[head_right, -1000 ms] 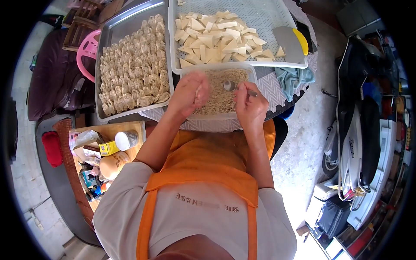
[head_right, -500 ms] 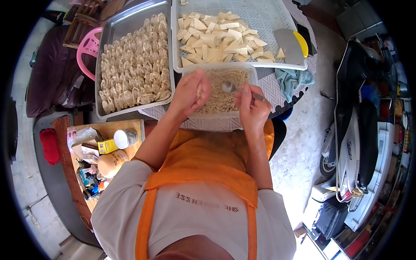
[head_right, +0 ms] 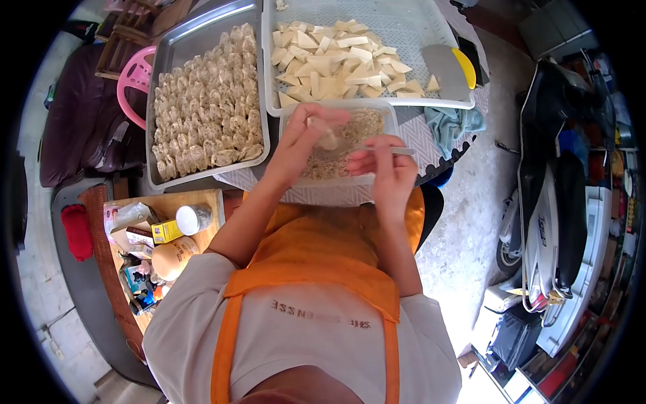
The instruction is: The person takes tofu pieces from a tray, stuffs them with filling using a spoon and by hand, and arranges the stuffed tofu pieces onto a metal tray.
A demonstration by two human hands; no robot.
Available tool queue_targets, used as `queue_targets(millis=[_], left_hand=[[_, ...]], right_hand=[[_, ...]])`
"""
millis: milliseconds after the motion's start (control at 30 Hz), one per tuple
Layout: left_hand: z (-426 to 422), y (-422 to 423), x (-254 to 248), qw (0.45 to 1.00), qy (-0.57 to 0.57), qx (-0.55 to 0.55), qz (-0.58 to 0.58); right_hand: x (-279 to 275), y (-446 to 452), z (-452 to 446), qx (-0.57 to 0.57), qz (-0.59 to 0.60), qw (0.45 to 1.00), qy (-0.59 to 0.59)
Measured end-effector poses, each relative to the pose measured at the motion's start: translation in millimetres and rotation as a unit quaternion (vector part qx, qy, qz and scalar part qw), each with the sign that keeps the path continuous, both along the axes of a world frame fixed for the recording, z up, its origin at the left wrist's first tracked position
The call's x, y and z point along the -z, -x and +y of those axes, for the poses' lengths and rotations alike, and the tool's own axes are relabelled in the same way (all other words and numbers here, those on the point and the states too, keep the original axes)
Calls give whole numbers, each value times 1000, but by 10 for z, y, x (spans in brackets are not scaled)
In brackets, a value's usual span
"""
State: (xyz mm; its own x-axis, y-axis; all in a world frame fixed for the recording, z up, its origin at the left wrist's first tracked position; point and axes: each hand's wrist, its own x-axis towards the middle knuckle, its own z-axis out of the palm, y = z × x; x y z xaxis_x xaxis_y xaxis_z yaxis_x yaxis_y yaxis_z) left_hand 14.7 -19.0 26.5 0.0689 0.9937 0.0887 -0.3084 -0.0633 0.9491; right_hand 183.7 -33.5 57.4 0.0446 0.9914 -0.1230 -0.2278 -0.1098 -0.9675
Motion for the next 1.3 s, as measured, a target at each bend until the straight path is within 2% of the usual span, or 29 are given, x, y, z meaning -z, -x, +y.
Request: queue_targets(millis=[33,133,233,333,433,533,633,733,833,900,967,1000,1067,1100,1167,1233,1300], left_hand=[[-6,-4,8,1000,-20,-2,23],[-24,-26,-41,999,35,2,-9],[-30,4,-30,997,52,5,54],[-7,45,26,995,101,7,-24],[-27,44,-36,994,93,4,-65],[-12,-33,-98,983,134,-46,-118],[18,99,-31,973,139,70,-168],[-27,116,-43,970,186,82,-136],[-93,23,-244,981,192,17,-38],[-71,57,-24,983,153,50,-87],[-51,151,-38,970,142,100,-171],[23,225,-57,982,132,45,-131],[213,425,-90,990,113,-64,-53],[298,625,-429,983,140,-82,92],[705,1091,-487,974,20,-95,206],[1298,1516,-283,975,37,-207,65],[1755,2052,-199,909,-56,-313,268]], right_hand=[[-8,-36,33,18,-9,1000,-21],[-31,-162,115,62,-38,995,-72],[-63,-224,132,80,-58,991,-93],[2,-239,141,74,-73,990,-95],[76,-170,125,55,-85,989,-104],[156,-129,133,37,-105,989,-94],[150,-83,148,26,-132,986,-96],[171,-79,169,16,-192,974,-123],[169,-28,203,2,-251,958,-136],[219,-3,215,-6,-260,957,-132],[205,-2,227,-22,-315,933,-170],[206,-13,221,-27,-345,919,-187],[232,-23,200,-33,-334,925,-176],[247,-22,197,-32,-328,927,-178],[271,-21,191,-31,-318,932,-173],[297,-36,189,-35,-334,926,-175],[264,-15,180,-35,-347,920,-177]])
